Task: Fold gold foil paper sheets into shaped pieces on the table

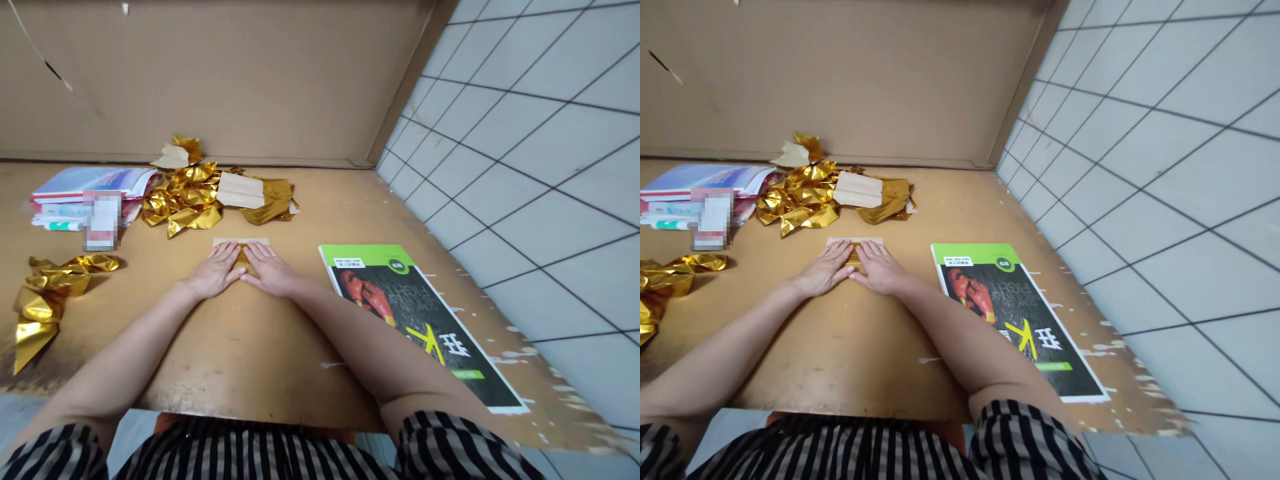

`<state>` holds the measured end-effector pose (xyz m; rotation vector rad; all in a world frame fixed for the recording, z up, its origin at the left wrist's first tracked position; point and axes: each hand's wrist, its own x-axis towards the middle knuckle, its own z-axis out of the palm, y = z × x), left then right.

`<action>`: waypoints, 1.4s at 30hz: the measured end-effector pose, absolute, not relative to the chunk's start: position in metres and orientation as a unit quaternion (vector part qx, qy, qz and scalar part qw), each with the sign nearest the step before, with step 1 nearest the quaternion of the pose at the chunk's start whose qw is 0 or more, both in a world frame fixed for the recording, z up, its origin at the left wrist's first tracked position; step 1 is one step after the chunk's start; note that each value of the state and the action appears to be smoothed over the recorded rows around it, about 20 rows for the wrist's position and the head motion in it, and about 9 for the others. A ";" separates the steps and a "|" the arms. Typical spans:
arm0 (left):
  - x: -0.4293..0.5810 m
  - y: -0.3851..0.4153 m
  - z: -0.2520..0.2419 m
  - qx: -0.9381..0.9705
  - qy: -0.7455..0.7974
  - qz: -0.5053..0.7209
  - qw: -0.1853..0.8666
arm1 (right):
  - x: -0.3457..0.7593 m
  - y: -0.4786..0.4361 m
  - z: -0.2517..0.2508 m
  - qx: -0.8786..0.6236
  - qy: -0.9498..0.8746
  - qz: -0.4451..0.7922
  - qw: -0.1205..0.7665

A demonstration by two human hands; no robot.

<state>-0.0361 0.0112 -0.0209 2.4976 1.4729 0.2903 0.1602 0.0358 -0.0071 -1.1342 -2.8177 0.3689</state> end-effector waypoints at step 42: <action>-0.017 0.021 -0.006 0.851 0.520 0.037 0.063 | 0.182 0.034 -0.005 -0.474 -0.875 0.097 0.009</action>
